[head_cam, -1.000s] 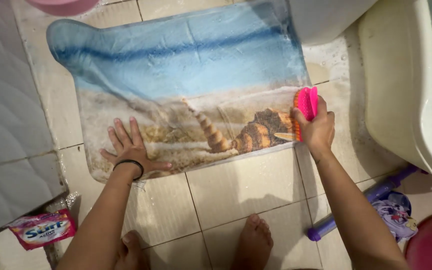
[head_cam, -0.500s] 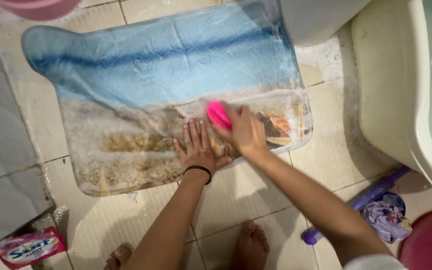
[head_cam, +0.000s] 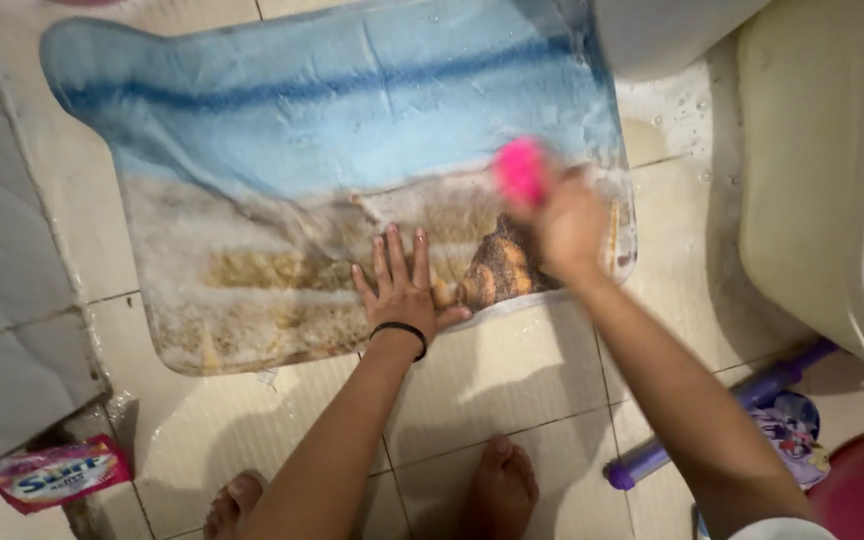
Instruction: The person scrubs a beach-themed bath mat on the tiled floor using a pink brush and detergent. They rinse the mat with water from a blue scoop, wring it out, and continue scrubbing different sections to remove dirt.
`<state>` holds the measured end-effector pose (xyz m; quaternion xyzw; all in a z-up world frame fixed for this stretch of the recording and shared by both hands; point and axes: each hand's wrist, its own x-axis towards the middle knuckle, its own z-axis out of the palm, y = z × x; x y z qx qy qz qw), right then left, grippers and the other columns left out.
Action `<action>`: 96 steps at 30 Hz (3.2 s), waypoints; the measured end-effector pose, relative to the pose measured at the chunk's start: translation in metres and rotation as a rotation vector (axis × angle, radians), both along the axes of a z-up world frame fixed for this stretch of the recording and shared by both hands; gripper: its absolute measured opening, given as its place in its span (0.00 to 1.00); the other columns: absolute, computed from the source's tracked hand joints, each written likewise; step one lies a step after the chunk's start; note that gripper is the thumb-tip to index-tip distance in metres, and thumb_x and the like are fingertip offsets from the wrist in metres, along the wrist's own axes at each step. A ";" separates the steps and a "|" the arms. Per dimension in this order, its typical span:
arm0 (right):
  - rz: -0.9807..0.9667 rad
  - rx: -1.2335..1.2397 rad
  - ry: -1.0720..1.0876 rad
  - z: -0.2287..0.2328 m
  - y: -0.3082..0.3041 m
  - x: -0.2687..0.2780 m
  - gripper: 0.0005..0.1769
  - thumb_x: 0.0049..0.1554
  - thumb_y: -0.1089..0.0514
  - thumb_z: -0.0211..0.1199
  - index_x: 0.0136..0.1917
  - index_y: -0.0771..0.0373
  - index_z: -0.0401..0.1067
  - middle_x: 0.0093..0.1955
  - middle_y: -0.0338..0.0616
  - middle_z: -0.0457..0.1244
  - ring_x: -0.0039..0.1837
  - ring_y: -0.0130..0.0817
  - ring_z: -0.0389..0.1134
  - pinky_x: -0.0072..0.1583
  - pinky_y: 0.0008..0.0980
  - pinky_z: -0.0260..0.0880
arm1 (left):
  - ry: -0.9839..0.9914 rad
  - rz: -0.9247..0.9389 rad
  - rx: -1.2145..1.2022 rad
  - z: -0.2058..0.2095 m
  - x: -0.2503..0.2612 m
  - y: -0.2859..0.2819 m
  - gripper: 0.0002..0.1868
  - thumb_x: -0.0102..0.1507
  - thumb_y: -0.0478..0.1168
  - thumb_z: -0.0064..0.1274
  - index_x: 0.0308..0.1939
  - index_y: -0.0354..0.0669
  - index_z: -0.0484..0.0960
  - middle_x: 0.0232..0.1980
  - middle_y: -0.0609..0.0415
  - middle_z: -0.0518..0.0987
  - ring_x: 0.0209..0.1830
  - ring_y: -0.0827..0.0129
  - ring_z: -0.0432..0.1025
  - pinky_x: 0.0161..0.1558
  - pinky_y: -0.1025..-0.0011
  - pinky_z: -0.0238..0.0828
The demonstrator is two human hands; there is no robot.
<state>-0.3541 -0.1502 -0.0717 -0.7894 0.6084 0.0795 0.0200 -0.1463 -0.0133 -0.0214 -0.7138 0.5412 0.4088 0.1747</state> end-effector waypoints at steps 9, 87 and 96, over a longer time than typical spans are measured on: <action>0.165 -0.100 -0.120 0.023 0.041 0.002 0.41 0.55 0.37 0.64 0.78 0.48 0.60 0.49 0.54 0.67 0.42 0.44 0.70 0.38 0.42 0.72 | -0.013 -0.008 0.031 0.006 0.001 -0.004 0.73 0.52 0.80 0.53 0.80 0.57 0.19 0.82 0.45 0.14 0.83 0.50 0.14 0.75 0.36 0.18; 0.645 0.393 -0.089 0.073 0.060 -0.031 0.43 0.42 0.32 0.74 0.71 0.33 0.68 0.46 0.41 0.68 0.42 0.39 0.70 0.45 0.41 0.75 | -0.168 -0.057 -0.137 0.030 0.109 -0.016 0.92 0.33 0.75 0.74 0.78 0.31 0.29 0.83 0.36 0.30 0.84 0.53 0.34 0.75 0.51 0.48; 0.116 0.365 -0.631 0.064 -0.017 0.159 0.44 0.48 0.38 0.73 0.72 0.57 0.65 0.57 0.46 0.66 0.52 0.38 0.72 0.49 0.36 0.76 | -0.227 -0.112 -0.138 0.031 0.113 0.006 0.90 0.35 0.70 0.75 0.79 0.31 0.28 0.84 0.39 0.29 0.85 0.59 0.38 0.66 0.71 0.66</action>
